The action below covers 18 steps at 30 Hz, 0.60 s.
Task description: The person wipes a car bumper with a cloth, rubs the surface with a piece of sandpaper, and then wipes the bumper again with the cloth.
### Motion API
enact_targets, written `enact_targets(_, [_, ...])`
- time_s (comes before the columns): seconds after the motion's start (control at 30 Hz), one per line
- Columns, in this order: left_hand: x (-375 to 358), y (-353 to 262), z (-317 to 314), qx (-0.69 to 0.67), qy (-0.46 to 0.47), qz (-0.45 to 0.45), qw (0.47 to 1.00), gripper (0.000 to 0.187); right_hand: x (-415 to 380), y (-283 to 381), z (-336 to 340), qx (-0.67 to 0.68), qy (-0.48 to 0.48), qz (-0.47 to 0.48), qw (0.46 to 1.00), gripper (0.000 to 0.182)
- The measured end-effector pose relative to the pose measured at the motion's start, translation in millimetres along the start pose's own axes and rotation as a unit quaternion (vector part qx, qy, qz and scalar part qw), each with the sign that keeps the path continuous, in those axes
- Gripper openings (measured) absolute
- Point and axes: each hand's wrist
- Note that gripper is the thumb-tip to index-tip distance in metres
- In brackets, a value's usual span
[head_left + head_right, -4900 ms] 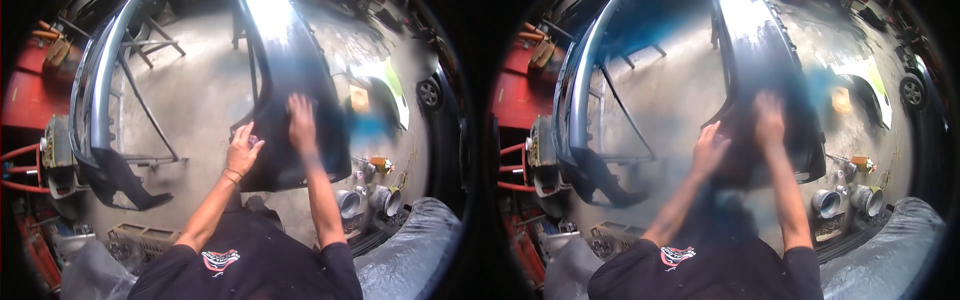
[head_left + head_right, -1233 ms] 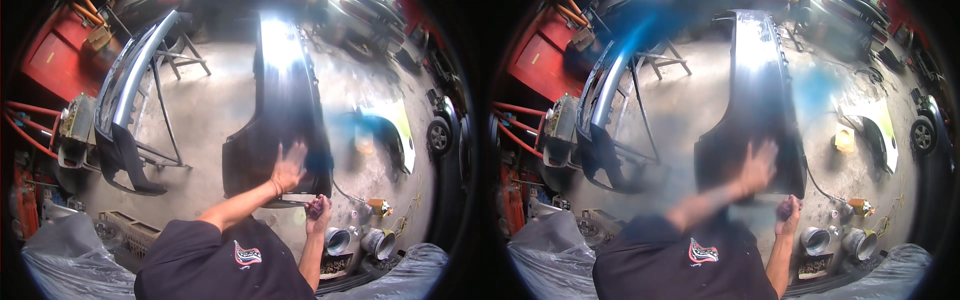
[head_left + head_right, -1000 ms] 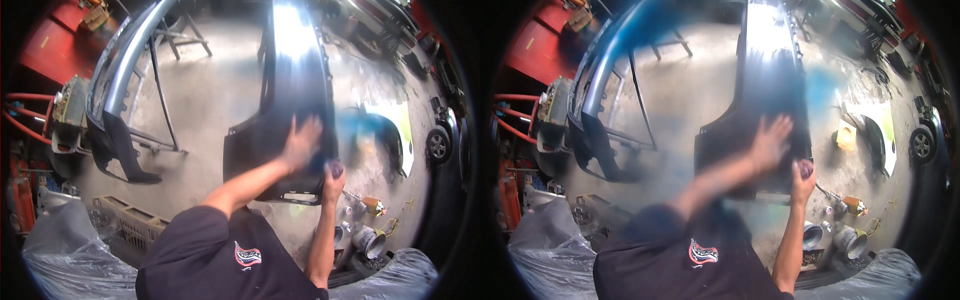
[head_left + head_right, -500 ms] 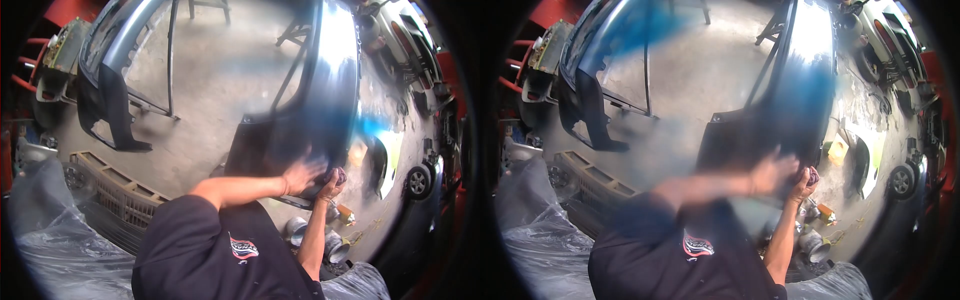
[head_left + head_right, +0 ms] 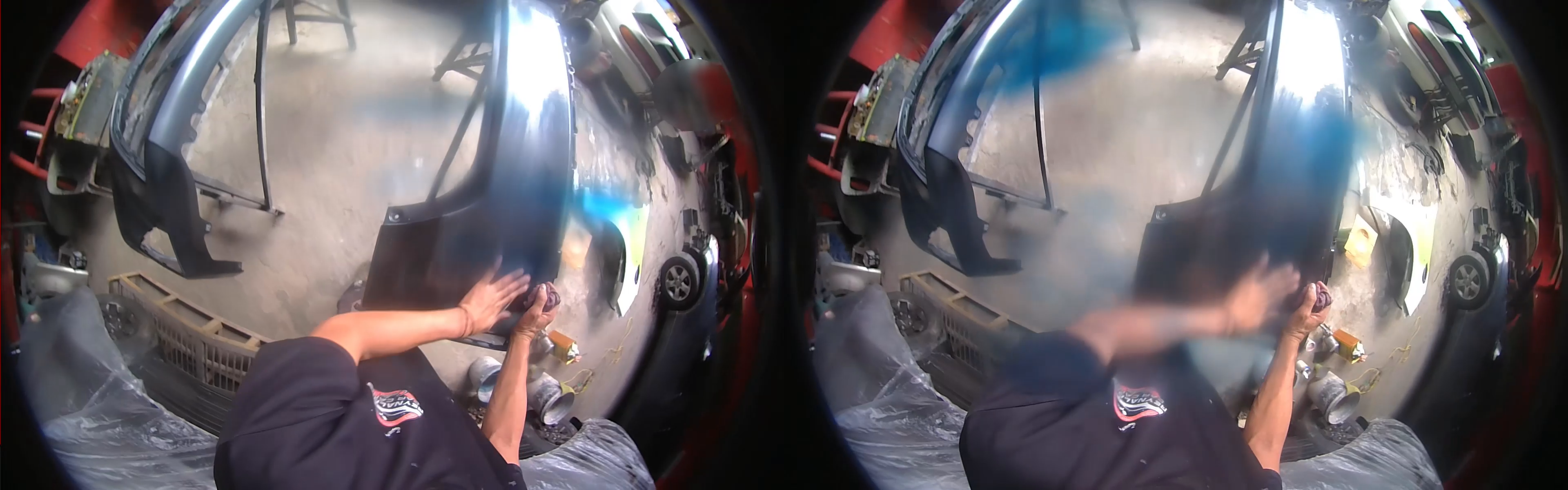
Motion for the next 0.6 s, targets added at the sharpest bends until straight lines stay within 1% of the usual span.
enact_targets(0.03, [1,-39,16,0.439,0.055,0.029,0.896,0.080,-3,2,-4,0.000,-0.007,0.007,1.000,0.024])
enact_targets(0.07, [15,-78,29,0.787,0.097,0.044,0.607,0.081,-4,2,-6,-0.003,-0.016,0.015,1.000,0.026])
enact_targets(0.1, [45,-34,34,0.511,0.033,0.002,0.859,0.078,-5,-11,2,-0.002,-0.019,0.018,1.000,0.031])
enact_targets(0.13, [80,13,41,0.157,-0.032,-0.029,0.987,0.076,-7,-11,1,0.012,-0.043,-0.004,0.999,0.033])
enact_targets(0.17, [119,-15,55,0.446,-0.049,0.036,0.893,0.073,-8,-15,3,-0.004,-0.052,0.001,0.999,0.033])
enact_targets(0.2, [164,-64,69,0.693,-0.064,0.090,0.712,0.070,-10,-19,5,-0.021,-0.058,0.004,0.998,0.033])
enact_targets(0.23, [208,-90,84,0.676,-0.052,0.160,0.718,0.069,-12,-17,4,-0.022,-0.068,-0.003,0.997,0.031])
enact_targets(0.27, [250,-79,93,0.721,-0.058,0.187,0.665,0.069,-12,-8,0,-0.025,-0.080,-0.006,0.996,0.031])
enact_targets(0.3, [276,-79,102,0.699,-0.052,0.220,0.679,0.070,-12,5,-4,-0.019,-0.078,-0.020,0.997,0.031])
enact_targets(0.33, [292,-78,104,0.691,-0.048,0.235,0.682,0.071,-12,13,-9,-0.010,-0.079,-0.036,0.996,0.032])
enact_targets(0.37, [284,-74,99,0.681,-0.060,0.219,0.696,0.071,-11,12,-15,-0.001,-0.096,0.018,0.995,0.032])
enact_targets(0.4, [274,-74,96,0.672,-0.076,0.203,0.708,0.071,-15,13,-16,0.005,-0.111,0.011,0.994,0.032])
enact_targets(0.43, [250,-80,87,0.697,-0.066,0.175,0.692,0.071,-14,12,-19,0.011,-0.109,0.025,0.994,0.033])
enact_targets(0.47, [209,-84,71,0.720,-0.053,0.148,0.676,0.072,-16,11,-21,0.013,-0.108,0.037,0.993,0.033])
enact_targets(0.5, [164,-84,56,0.698,-0.039,0.119,0.705,0.074,-18,9,-24,0.012,-0.121,0.082,0.989,0.032])
enact_targets(0.53, [120,-88,43,0.674,-0.027,0.092,0.733,0.076,-21,9,-19,-0.011,-0.108,0.065,0.992,0.033])
enact_targets(0.57, [78,-99,27,0.674,0.024,0.107,0.731,0.077,-22,12,-19,-0.021,-0.101,0.074,0.992,0.034])
enact_targets(0.6, [53,-107,17,0.670,0.070,0.124,0.728,0.079,-24,14,-16,-0.033,-0.090,0.084,0.992,0.034])
Point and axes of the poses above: each hand's wrist, its own x-axis towards the middle knuckle, its own z-axis out of the back of the hand, y = z × x, and after that the axes turned 15 degrees about z, right-handed
